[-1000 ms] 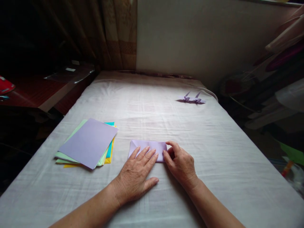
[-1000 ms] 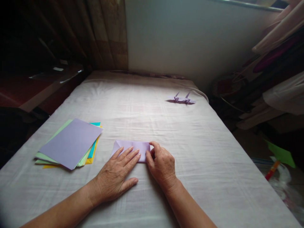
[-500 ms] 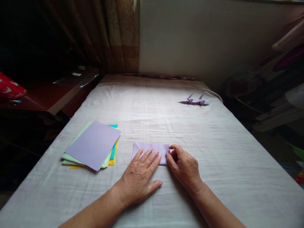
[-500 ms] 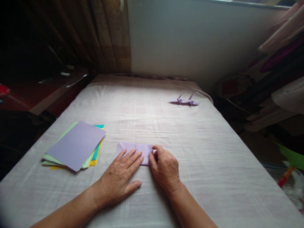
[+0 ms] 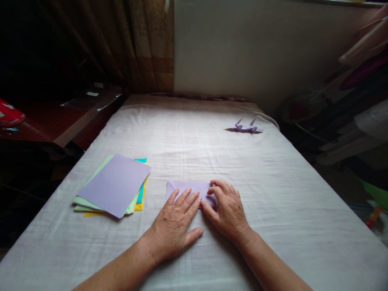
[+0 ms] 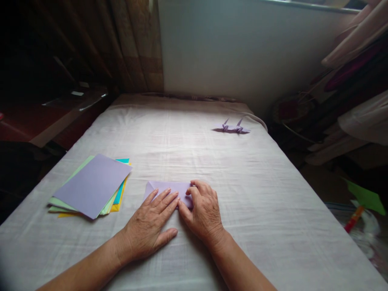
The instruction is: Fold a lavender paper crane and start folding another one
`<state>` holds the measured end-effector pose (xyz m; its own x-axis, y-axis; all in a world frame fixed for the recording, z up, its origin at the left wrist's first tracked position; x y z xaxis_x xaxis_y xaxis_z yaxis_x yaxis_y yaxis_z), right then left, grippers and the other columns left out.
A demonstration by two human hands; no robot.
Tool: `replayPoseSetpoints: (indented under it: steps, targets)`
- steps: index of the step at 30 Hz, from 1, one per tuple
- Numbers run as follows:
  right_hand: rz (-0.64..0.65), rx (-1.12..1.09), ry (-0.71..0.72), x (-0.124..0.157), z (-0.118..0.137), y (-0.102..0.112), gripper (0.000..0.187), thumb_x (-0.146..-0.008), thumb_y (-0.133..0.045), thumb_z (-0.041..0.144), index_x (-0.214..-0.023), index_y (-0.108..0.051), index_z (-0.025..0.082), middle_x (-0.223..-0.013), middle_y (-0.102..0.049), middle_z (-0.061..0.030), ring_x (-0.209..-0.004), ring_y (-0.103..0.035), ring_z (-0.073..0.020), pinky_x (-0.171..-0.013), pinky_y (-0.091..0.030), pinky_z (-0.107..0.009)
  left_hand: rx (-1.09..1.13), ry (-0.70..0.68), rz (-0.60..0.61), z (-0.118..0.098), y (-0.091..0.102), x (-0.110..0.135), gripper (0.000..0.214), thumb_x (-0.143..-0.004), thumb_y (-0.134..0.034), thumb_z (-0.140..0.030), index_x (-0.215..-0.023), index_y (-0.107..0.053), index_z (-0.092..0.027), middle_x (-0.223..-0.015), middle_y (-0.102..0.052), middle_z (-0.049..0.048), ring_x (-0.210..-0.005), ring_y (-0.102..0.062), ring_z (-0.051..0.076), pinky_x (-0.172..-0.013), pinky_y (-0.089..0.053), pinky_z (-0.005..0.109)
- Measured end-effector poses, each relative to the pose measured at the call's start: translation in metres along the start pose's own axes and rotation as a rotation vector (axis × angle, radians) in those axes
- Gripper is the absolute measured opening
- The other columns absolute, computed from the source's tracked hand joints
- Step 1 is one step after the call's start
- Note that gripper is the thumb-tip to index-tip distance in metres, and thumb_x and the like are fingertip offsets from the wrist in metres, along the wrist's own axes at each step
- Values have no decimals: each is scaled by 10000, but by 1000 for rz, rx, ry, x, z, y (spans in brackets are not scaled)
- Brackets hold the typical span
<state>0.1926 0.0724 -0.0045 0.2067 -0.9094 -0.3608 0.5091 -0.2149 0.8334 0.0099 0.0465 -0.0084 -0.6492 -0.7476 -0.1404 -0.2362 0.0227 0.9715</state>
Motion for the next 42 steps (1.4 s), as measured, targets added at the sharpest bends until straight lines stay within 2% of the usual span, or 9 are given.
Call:
replayPoseSetpoints:
  steps: [10,16,20,23,25,28,32,37,42]
  targets:
    - [43,45,3,-1,2,0,143,-805,-608,323,-886,-589,208,-1213,-614,-142,-1176,-533,-281,-976,-391,-421,-16,-12,-15,2,-3,0,664,-952,-401,-578,-1479,-376,-175,-1527,-417,74,-1424,-337,258,-1202,-119,444]
    - [90,88,34,10,-12,2,164,-850,-576,334,-958,-600,214,-1328,-567,-152,-1268,-486,-303,-991,-391,-472,9,1,30,1,0,0,650,-951,-400,-581,-1471,-391,-192,-1532,-409,73,-1422,-340,265,-1194,-156,468]
    - [124,116,46,16,-23,4,232,-884,-539,332,-1079,-620,236,-1390,-539,-126,-1329,-443,-296,-1025,-383,-496,38,3,25,1,2,-1,634,-944,-435,-565,-1472,-396,-216,-1521,-427,78,-1410,-354,273,-1186,-190,489]
    - [132,154,55,17,-25,3,325,-897,-521,336,-1195,-609,241,-1414,-527,-122,-1337,-442,-300,-1022,-398,-503,62,2,27,1,3,-1,574,-935,-475,-547,-1453,-427,-304,-1512,-438,63,-1404,-362,292,-1167,-216,525]
    - [120,194,70,19,-21,2,393,-917,-486,314,-1292,-570,233,-1443,-506,-122,-1361,-418,-300,-1034,-392,-503,71,6,30,0,4,-1,536,-933,-488,-540,-1433,-447,-354,-1511,-439,58,-1402,-368,300,-1154,-233,544]
    - [117,253,175,27,-13,-2,484,-951,-422,272,-1428,-456,197,-1491,-453,-116,-1414,-346,-281,-1110,-307,-509,71,13,32,-1,6,-2,520,-936,-474,-552,-1414,-474,-350,-1505,-448,64,-1395,-383,306,-1144,-256,552]
    - [193,303,358,41,-8,-5,563,-966,-432,356,-1479,-376,134,-1514,-402,-128,-1410,-357,-274,-1157,-216,-512,70,11,34,-2,9,-3,529,-954,-432,-559,-1432,-452,-334,-1512,-439,71,-1393,-391,306,-1142,-269,542]
    - [313,356,348,44,-13,-1,633,-952,-471,448,-1485,-367,124,-1532,-351,-140,-1408,-358,-290,-1147,-225,-542,59,-12,63,2,9,0,571,-938,-449,-586,-1438,-446,-312,-1523,-424,73,-1407,-373,295,-1163,-229,519]
    - [380,349,307,41,-11,3,670,-951,-472,493,-1499,-344,128,-1543,-320,-144,-1426,-326,-292,-1144,-239,-553,-11,-1,118,14,10,20,617,-919,-510,-546,-1469,-394,-292,-1555,-364,72,-1429,-338,270,-1181,-174,489]
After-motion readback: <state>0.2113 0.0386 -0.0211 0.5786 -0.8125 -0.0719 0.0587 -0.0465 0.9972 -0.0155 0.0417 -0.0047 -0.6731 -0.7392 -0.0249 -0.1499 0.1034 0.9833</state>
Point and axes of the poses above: each hand's wrist, its own x-axis away from the middle knuckle, its own y-axis out of the back of the hand, z = x × y, the point moved 2 cm from there along -x, towards the middle knuckle
